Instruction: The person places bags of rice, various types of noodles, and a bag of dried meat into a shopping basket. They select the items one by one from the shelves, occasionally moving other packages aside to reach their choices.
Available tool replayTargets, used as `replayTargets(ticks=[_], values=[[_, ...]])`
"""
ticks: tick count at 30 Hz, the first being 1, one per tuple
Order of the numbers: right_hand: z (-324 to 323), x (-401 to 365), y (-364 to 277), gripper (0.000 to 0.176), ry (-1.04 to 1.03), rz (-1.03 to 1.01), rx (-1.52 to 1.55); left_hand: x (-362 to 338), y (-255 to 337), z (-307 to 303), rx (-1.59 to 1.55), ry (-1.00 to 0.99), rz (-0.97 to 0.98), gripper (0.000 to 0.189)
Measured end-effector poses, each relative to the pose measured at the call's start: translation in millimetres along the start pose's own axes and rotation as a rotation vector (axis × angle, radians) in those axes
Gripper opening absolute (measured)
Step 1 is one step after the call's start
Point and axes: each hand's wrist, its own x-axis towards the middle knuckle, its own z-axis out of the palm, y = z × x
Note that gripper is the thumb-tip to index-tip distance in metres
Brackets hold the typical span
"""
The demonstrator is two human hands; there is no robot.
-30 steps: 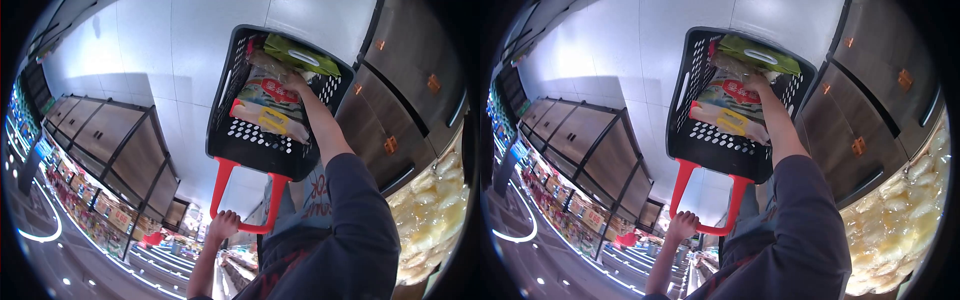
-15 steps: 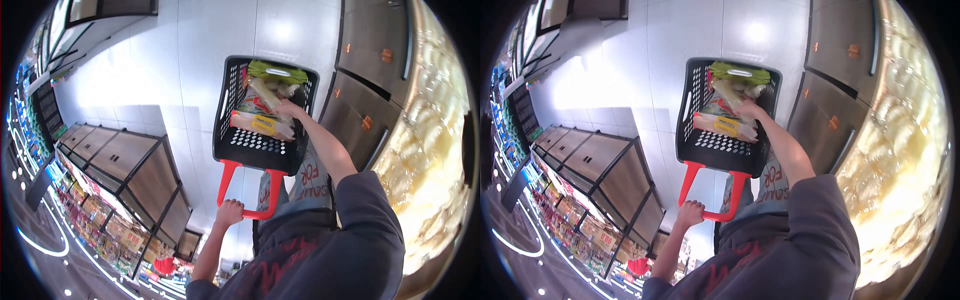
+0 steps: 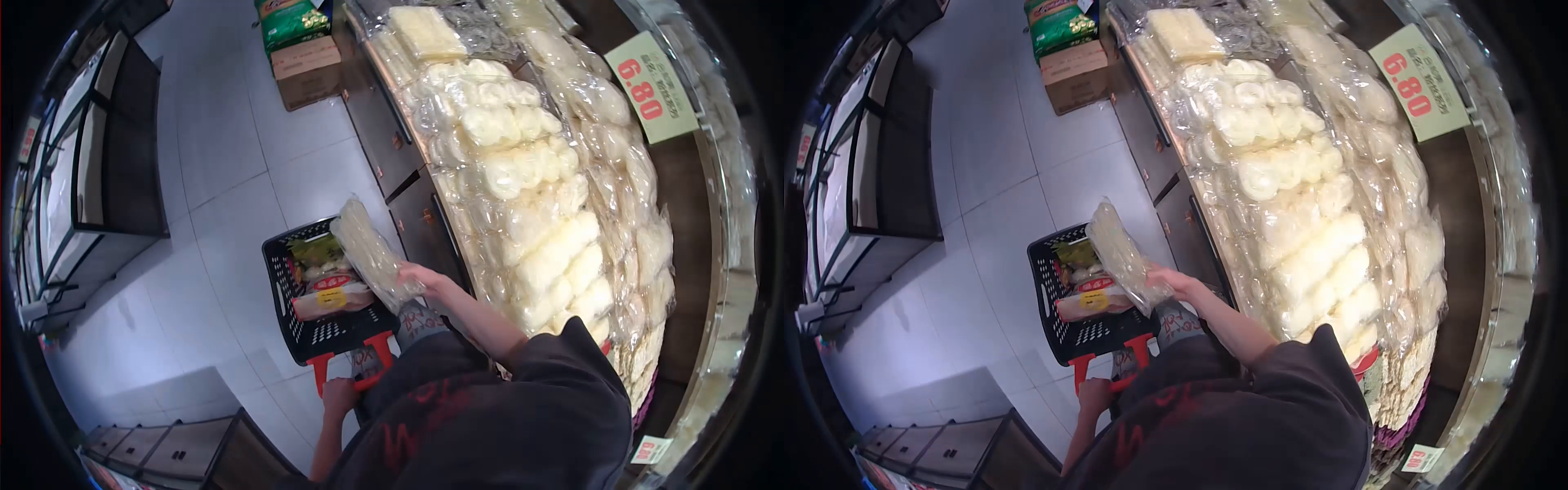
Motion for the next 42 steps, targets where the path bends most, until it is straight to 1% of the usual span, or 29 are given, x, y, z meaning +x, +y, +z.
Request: replayTargets(ticks=[1, 2, 3, 4, 6, 7, 9, 11, 12, 14, 16, 18, 19, 20, 22, 24, 25, 27, 31, 35, 36, 38, 40, 42], values=[[9.9, -26.0, 11.5, 0.089, -0.002, -0.037, 0.084, 1.8, -0.5, 1.0, 0.025, -0.054, -0.010, 0.021], [4.3, -33.1, 30.0, 0.089, -0.021, -0.064, 0.082, 9.5, -9.9, 4.2, 0.042, -0.050, 0.013, 0.021], [9.6, -50.6, 39.4, 0.089, -0.180, -0.095, 0.101, 12.4, -15.0, 14.9, 0.048, -0.024, 0.031, 0.025], [14.1, -68.9, 49.5, 0.088, -0.208, -0.075, 0.134, 14.6, -18.8, 22.5, 0.052, 0.003, 0.047, 0.031], [30.2, -104.0, 65.8, 0.087, -0.105, -0.067, 0.266, 17.6, -23.7, 26.4, 0.064, 0.004, 0.074, 0.030], [21.0, -108.6, 85.6, 0.088, -0.080, -0.082, 0.250, 18.9, -25.5, 27.4, 0.058, -0.013, 0.084, 0.029], [13.8, -117.5, 99.1, 0.089, -0.066, -0.113, 0.232, 22.0, -27.7, 27.6, 0.055, -0.003, 0.089, 0.028], [30.2, -139.9, 101.6, 0.089, -0.297, -0.139, 0.451, 22.5, -28.8, 29.5, 0.050, -0.002, 0.087, 0.027], [35.7, -147.7, 103.3, 0.089, -0.310, -0.152, 0.450, 24.9, -29.2, 29.5, 0.064, -0.010, 0.108, 0.028], [42.0, -159.3, 105.3, 0.084, -0.477, -0.243, 0.494, 23.3, -25.0, 23.2, 0.090, 0.002, 0.123, 0.029], [47.5, -165.6, 103.9, 0.086, -0.504, -0.276, 0.464, 18.9, -20.0, 17.0, -0.032, 0.000, 0.097, 0.033], [62.6, -175.3, 96.9, 0.089, -0.498, -0.360, 0.581, 13.5, -15.6, 13.4, -0.054, 0.040, 0.084, 0.036], [65.6, -179.2, 91.7, 0.093, -0.471, -0.357, 0.609, 13.4, -16.4, 15.0, -0.063, 0.066, 0.076, 0.036], [71.9, -183.3, 84.4, 0.093, -0.480, -0.351, 0.617, 12.9, -18.1, 18.1, -0.073, 0.088, 0.067, 0.037], [82.5, -189.2, 69.1, 0.095, -0.493, -0.495, 0.638, 15.2, -21.7, 20.7, -0.063, 0.087, 0.059, 0.040], [80.3, -193.2, 56.3, 0.097, -0.506, -0.567, 0.628, 13.6, -21.4, 19.5, -0.043, 0.099, 0.079, 0.043], [82.3, -196.2, 50.4, 0.097, -0.502, -0.565, 0.636, 7.7, -19.8, 15.9, -0.042, 0.090, 0.077, 0.043], [87.2, -207.2, 34.2, 0.099, -0.515, -0.697, 0.559, 0.2, -10.8, 4.5, -0.090, 0.112, 0.079, 0.043], [96.4, -230.2, 14.4, 0.099, -0.481, -0.775, 0.495, 1.3, -11.3, 3.3, -0.092, 0.166, 0.064, 0.044], [77.9, -251.5, -11.5, 0.101, -0.375, -0.783, 0.456, 4.7, -10.8, -2.9, -0.062, 0.129, 0.075, 0.042], [69.9, -257.1, -21.5, 0.102, -0.336, -0.772, 0.446, 4.6, -10.9, -2.1, -0.059, 0.112, 0.062, 0.041], [59.3, -271.0, -51.4, 0.101, -0.323, -0.763, 0.430, 11.9, -14.6, 3.2, -0.080, 0.118, 0.036, 0.040], [49.7, -281.9, -89.3, 0.096, -0.162, -0.812, 0.381, 18.0, -18.8, 6.2, -0.094, 0.124, 0.008, 0.039], [35.1, -286.8, -139.3, 0.088, -0.131, -0.891, 0.208, 22.6, -20.4, 3.6, 0.002, 0.010, 0.028, 0.033]])
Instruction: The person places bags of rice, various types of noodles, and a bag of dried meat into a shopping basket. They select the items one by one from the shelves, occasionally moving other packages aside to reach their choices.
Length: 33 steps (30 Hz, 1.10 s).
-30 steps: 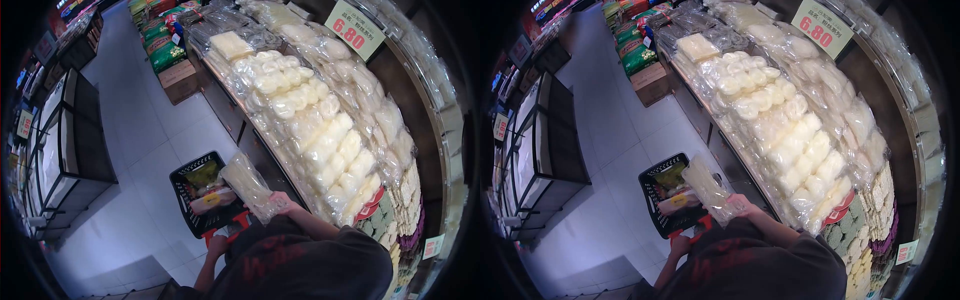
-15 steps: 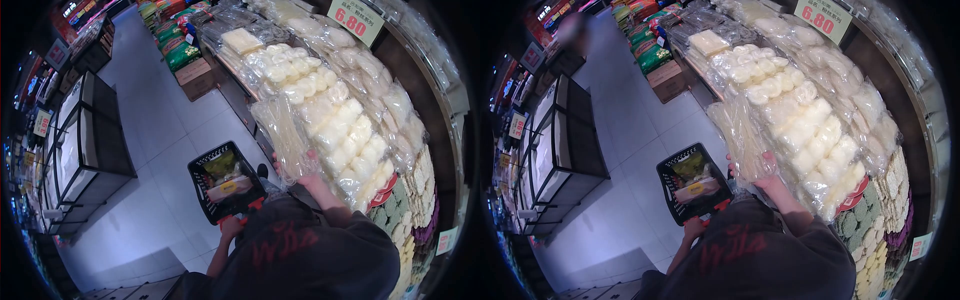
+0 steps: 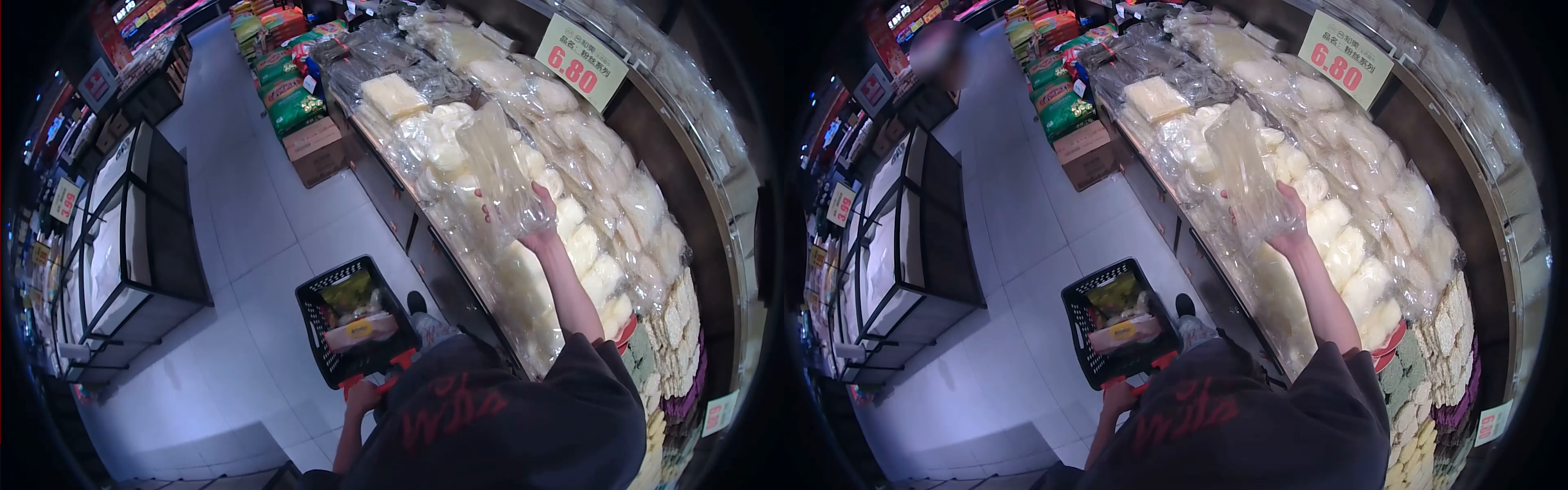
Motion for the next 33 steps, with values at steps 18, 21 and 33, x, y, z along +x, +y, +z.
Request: replayTargets(ticks=[18, 21, 33], values=[[-262.8, 539.7, -296.9, 0.044, 0.797, -0.465, -0.642, 13.0, 33.6, -10.0, 0.214, -0.343, -0.298, 0.025], [-298.0, 593.2, -324.7, 0.052, 0.860, -0.535, -0.711, 15.0, 27.8, -3.0, 0.205, -0.411, -0.333, 0.026], [-320.8, 678.8, -331.8, 0.086, 0.961, -0.410, -1.173, 11.8, 22.5, 28.1, 0.055, 0.041, -0.264, 0.012]])
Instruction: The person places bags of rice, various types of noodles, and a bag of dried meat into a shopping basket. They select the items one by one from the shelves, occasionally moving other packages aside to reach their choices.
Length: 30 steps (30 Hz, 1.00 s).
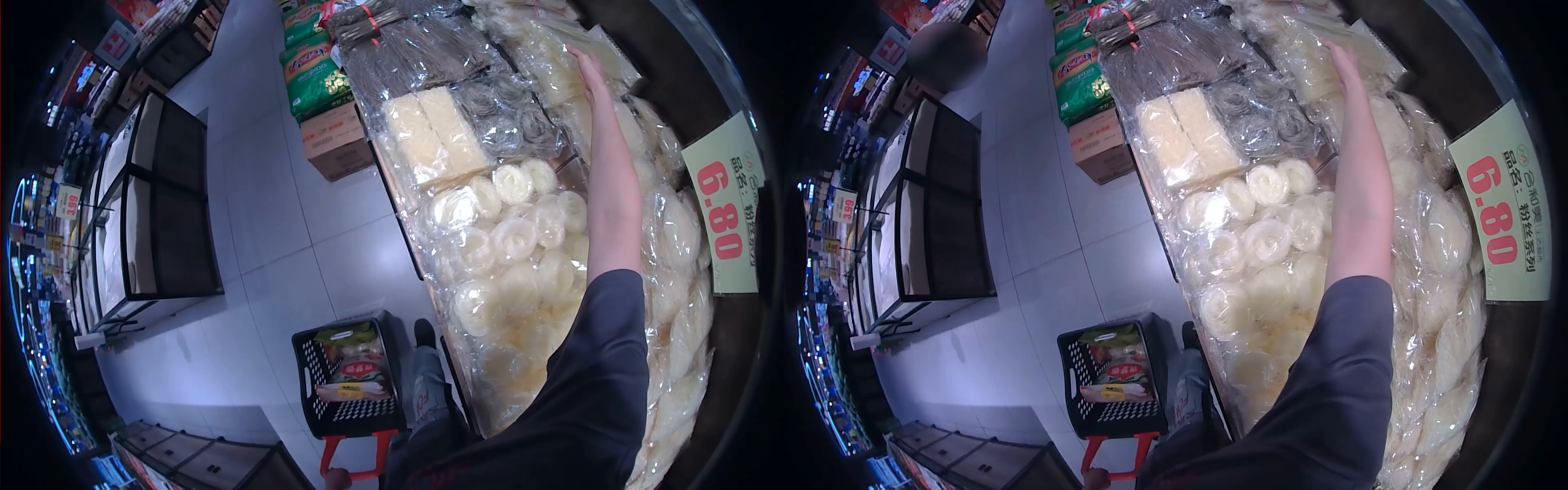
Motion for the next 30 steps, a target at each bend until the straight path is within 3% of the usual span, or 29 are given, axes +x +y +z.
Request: replayTargets(ticks=[1, 5, 7, 8, 10, 11, 13, 14, 16, 17, 19, 22, 23, 25, 27, 28, 29, 30], values=[[4.2, -4.8, 4.4, 0.090, 0.021, -0.123, -0.222, -4.3, 1.2, 2.6, -0.005, -0.004, -0.004, 0.012], [-1.3, -45.8, 0.7, 0.097, 0.025, -0.160, -0.219, -0.5, 6.6, -11.7, 0.042, -0.111, -0.087, 0.011], [6.2, -74.5, -4.5, 0.095, 0.291, -0.212, -0.357, -1.2, 3.6, -13.4, 0.115, -0.220, -0.091, 0.014], [10.7, -94.8, -7.7, 0.095, 0.281, -0.224, -0.362, -0.5, 3.2, -12.2, 0.146, -0.274, -0.092, 0.017], [23.4, -143.7, -10.3, 0.077, 0.327, -0.501, -0.408, 0.2, 2.4, -1.8, 0.175, -0.328, -0.090, 0.019], [27.9, -167.1, -12.7, 0.077, 0.285, -0.515, -0.404, 0.3, 2.9, 1.5, 0.169, -0.330, -0.095, 0.017], [42.5, -218.4, -19.2, 0.058, 0.121, -0.894, -0.431, 1.8, 11.5, -19.7, 0.154, -0.394, -0.064, 0.024], [52.8, -244.4, -23.8, 0.058, 0.046, -0.901, -0.410, 5.9, 14.4, -35.4, 0.139, -0.480, -0.066, 0.024], [63.9, -304.8, -28.0, 0.041, -0.538, -0.964, -0.188, 7.2, 12.4, -58.0, 0.088, -0.522, -0.005, 0.027], [69.3, -348.2, -34.4, 0.028, -0.661, -1.022, -0.159, 8.8, 7.1, -57.4, 0.066, -0.528, 0.041, 0.028], [69.3, -420.6, -45.4, 0.023, -0.988, -1.156, -0.280, 6.9, 1.6, -61.0, 0.024, -0.503, 0.072, 0.024], [64.1, -540.6, -42.3, 0.021, -1.327, -1.166, -0.329, 1.2, -9.0, -55.5, -0.031, -0.394, 0.190, 0.022], [59.6, -579.2, -32.2, 0.021, -1.414, -1.078, -0.286, 0.9, -12.6, -49.5, -0.043, -0.339, 0.206, 0.022], [42.2, -655.7, -15.3, 0.024, -1.639, -0.997, -0.422, -1.9, -18.1, -48.9, -0.094, -0.285, 0.231, 0.022], [23.7, -725.5, 3.2, 0.028, -1.838, -1.103, -0.668, -8.0, -25.6, -47.6, -0.153, -0.231, 0.261, 0.021], [14.1, -756.5, 14.4, 0.030, -1.905, -1.202, -0.680, -9.5, -28.4, -45.4, -0.168, -0.129, 0.294, 0.021], [7.3, -787.2, 29.6, 0.031, -2.019, -1.066, -0.744, -11.9, -30.4, -37.3, -0.184, -0.032, 0.323, 0.020], [2.6, -810.1, 55.0, 0.033, -2.101, -1.075, -0.774, -12.0, -33.5, -26.6, -0.216, 0.057, 0.345, 0.020]])
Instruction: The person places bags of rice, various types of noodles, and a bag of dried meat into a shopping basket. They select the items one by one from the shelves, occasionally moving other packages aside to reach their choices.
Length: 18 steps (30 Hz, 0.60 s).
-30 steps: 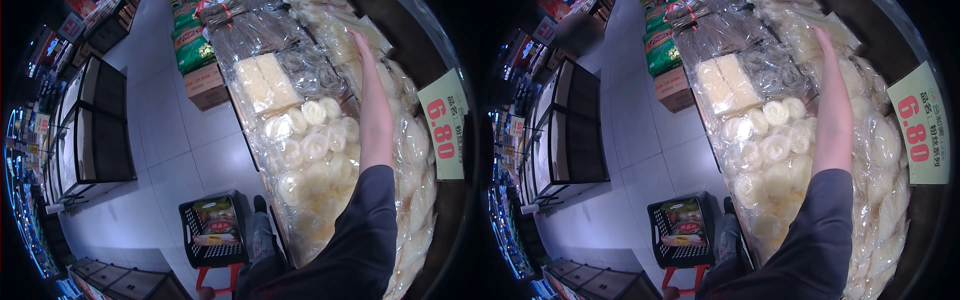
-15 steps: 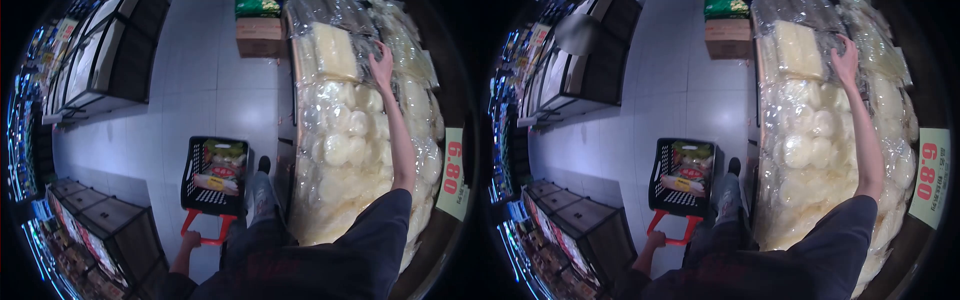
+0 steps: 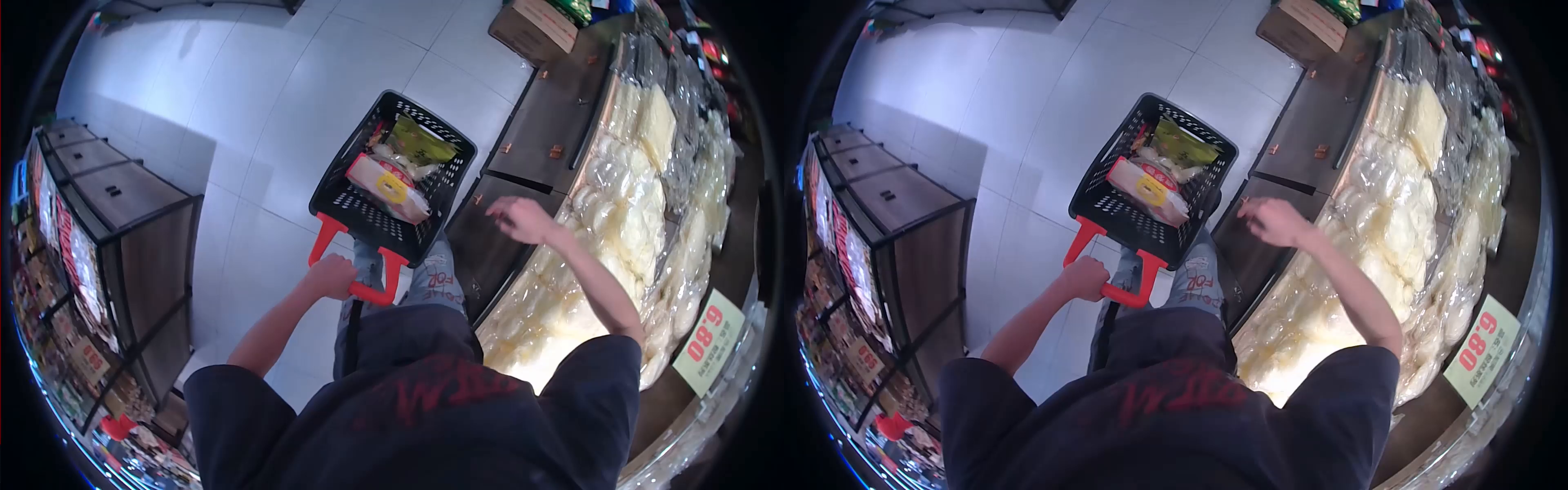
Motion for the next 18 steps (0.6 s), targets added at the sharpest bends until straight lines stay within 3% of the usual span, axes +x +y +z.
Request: replayTargets(ticks=[3, 7, 11, 15, 18], values=[[69.9, 45.5, -7.1, 0.034, -0.230, -0.011, 0.074, -2.2, -7.2, 1.3, -0.047, -0.005, 0.057, 0.021], [120.2, 105.1, 4.7, 0.037, -0.056, -0.036, -0.080, -5.3, -8.7, 2.9, -0.096, 0.060, 0.109, 0.021], [158.5, 173.2, 63.6, 0.032, 0.125, 0.123, -0.178, 3.2, -17.7, 8.2, -0.057, 0.003, 0.148, 0.019], [195.8, 245.8, 129.3, 0.030, 0.125, 0.253, -0.145, 7.5, -16.8, 10.4, -0.034, -0.108, 0.163, 0.020], [233.0, 297.8, 167.4, 0.034, 0.032, 0.388, -0.157, 3.9, -14.0, 17.1, -0.011, 0.040, 0.157, 0.017]])
